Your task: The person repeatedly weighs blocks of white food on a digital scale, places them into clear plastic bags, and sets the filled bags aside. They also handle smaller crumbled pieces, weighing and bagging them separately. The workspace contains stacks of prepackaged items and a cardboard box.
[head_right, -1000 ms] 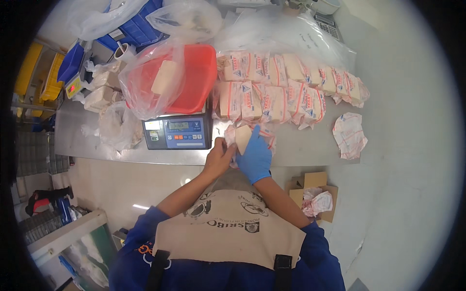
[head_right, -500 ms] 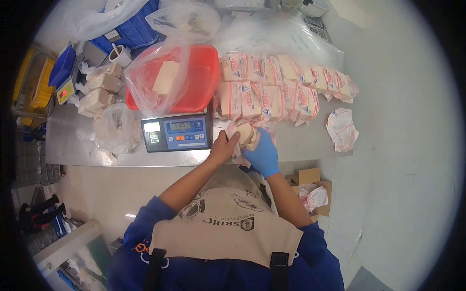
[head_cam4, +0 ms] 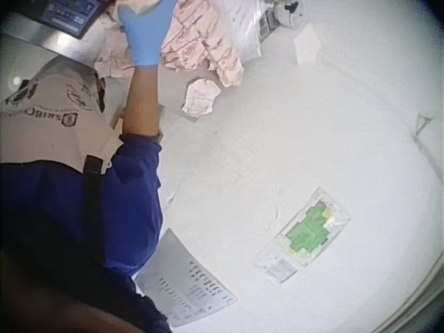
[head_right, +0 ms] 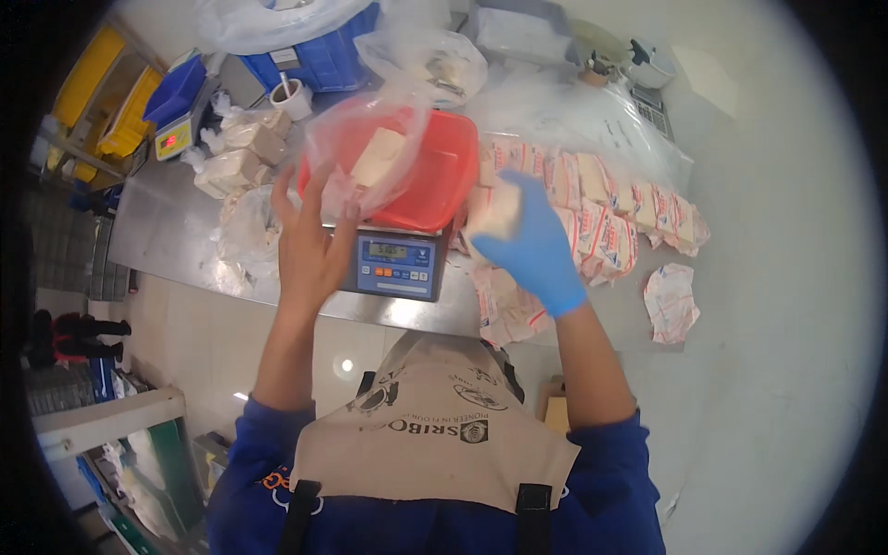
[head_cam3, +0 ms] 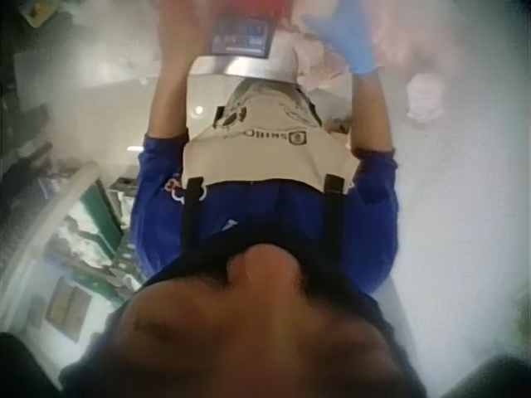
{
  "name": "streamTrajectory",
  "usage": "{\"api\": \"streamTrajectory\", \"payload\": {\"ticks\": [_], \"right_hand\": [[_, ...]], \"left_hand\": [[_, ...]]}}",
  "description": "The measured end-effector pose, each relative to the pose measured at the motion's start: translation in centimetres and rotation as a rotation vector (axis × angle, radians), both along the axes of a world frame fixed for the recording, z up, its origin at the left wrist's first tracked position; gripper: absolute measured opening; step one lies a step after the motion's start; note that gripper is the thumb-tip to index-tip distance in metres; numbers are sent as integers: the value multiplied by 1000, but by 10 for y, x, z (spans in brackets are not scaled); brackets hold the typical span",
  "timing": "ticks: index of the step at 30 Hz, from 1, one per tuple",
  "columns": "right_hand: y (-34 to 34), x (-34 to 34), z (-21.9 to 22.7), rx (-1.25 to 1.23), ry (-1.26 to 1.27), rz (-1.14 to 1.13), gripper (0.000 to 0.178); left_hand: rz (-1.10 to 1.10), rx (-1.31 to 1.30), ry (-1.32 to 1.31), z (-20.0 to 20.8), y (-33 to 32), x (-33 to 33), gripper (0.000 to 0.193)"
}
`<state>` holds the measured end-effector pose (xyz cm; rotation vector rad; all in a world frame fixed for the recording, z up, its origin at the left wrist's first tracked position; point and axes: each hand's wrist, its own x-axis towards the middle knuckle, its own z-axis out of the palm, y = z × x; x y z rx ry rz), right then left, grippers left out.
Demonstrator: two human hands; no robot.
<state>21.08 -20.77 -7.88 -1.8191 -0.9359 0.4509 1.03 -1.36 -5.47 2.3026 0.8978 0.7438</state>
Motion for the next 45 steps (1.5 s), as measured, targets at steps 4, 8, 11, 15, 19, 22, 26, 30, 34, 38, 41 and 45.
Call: {"api": "streamTrajectory", "payload": {"ticks": [4,8,11,15,19,22,26,30,34,38,41,45], "right_hand": [[117,-4,33,382,137,146,75],[205,-6,0,248,-28,161,74],[233,-18,-19,-485,-474,574,82],[225,-22,-21,-406,-582,620,90],[210,-3,19,-239,-509,619,78],[173,23,31,-9,-256,576,68],[75,40,70,-11,-82,342,49],[-13,61,37,-149,143,27,34],[-82,66,-21,-312,197,-36,20],[-104,48,-50,-577,119,32,17],[-87,34,-54,-508,119,39,19],[-15,2,-18,-221,59,97,22]], "left_hand": [[-13,98,75,-30,63,12,72],[-80,14,29,-20,67,20,90],[-146,49,14,-20,72,10,93],[-280,70,68,-19,85,-2,91],[-258,170,12,-16,88,-15,81],[-196,-97,-145,-7,78,-37,73],[3,-349,-398,-14,76,-76,64],[324,-260,-434,-37,93,-128,57],[549,-219,-433,-74,112,-166,56],[571,-207,-354,-77,111,-161,61],[522,-62,-153,-83,120,-156,56],[307,144,342,-142,173,-189,39]]}}
